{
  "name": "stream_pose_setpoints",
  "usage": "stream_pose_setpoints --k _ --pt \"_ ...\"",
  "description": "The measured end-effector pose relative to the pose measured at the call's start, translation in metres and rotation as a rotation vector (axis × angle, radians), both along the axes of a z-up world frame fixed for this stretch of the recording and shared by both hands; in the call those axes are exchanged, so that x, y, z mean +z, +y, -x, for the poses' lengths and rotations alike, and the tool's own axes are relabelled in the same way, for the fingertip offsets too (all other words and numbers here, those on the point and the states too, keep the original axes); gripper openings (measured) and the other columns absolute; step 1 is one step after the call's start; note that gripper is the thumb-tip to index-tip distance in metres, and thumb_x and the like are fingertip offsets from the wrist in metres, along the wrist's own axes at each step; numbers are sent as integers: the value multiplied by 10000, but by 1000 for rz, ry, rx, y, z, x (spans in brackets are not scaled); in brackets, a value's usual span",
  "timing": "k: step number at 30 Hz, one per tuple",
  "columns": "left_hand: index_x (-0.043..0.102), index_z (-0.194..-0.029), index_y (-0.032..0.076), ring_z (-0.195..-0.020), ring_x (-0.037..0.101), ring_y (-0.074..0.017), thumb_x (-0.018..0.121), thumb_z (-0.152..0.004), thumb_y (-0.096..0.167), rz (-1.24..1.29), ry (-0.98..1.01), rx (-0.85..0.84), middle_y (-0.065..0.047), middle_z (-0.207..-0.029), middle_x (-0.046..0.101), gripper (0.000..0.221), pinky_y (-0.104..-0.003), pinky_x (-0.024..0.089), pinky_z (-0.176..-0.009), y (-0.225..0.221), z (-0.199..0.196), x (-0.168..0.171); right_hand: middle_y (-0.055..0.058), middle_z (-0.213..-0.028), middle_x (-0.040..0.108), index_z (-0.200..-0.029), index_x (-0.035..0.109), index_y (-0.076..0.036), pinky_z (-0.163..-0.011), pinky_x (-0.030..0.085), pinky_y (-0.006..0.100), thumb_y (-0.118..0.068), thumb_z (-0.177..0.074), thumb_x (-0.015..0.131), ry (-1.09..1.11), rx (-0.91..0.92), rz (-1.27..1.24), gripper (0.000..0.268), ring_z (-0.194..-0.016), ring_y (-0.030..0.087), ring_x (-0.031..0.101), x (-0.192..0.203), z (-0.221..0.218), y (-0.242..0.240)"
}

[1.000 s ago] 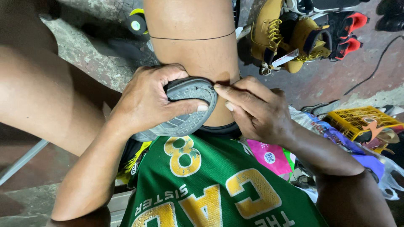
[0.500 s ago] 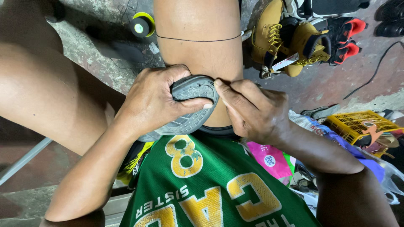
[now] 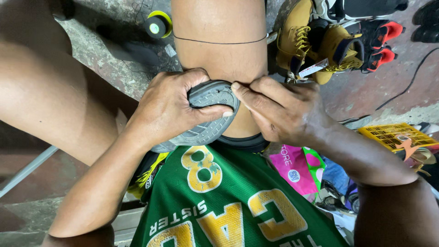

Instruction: The person sews the sole of a shoe using a needle and thread, then stitches a leather upper to the sole of another shoe, and finishes by pulling thread through the eyelets of a black dress shoe.

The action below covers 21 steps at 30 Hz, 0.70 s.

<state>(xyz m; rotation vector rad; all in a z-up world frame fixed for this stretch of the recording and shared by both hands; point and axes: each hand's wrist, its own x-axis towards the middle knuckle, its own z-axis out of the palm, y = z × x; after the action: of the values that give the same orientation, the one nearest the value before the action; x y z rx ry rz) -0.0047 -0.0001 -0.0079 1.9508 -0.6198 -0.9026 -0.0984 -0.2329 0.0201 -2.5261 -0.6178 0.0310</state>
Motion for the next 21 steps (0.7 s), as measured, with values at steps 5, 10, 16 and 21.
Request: stream_pose_setpoints --k 5,10,16,21 --pt "705 -902 41 -719 760 -298 907 -733 412 -60 10 -6 -136 -761 741 454 -389 578 -646 -1 1 -2 48 -995 663 -1239 737 -28 -657 560 311 -33 -849 767 -6 64 -2 392 -773 185 677 -2 -10 -4" --pt "707 -893 45 -726 748 -319 911 -729 417 -30 -16 -17 -140 -772 741 454 -404 570 -646 0 1 -2 12 -993 668 -1244 756 -89 -601 527 315 -47 -832 759 -24 138 60 414 -715 168 664 0 -16 -11" --pt "707 -919 54 -736 751 -313 902 -733 416 -15 -6 -17 -137 -785 740 451 -405 571 -656 -1 2 -6 -10 -946 680 -1216 777 -105 -473 474 302 -88 -818 779 -29 246 107 398 -552 143 605 -1 -28 -22" --pt "716 -943 63 -745 738 -327 906 -735 422 36 -37 -12 -139 -788 737 456 -411 570 -682 0 4 -8 -1 -958 682 -1231 763 -107 -509 499 319 -84 -825 782 -1 264 119 407 -593 162 624 3 -33 -22"
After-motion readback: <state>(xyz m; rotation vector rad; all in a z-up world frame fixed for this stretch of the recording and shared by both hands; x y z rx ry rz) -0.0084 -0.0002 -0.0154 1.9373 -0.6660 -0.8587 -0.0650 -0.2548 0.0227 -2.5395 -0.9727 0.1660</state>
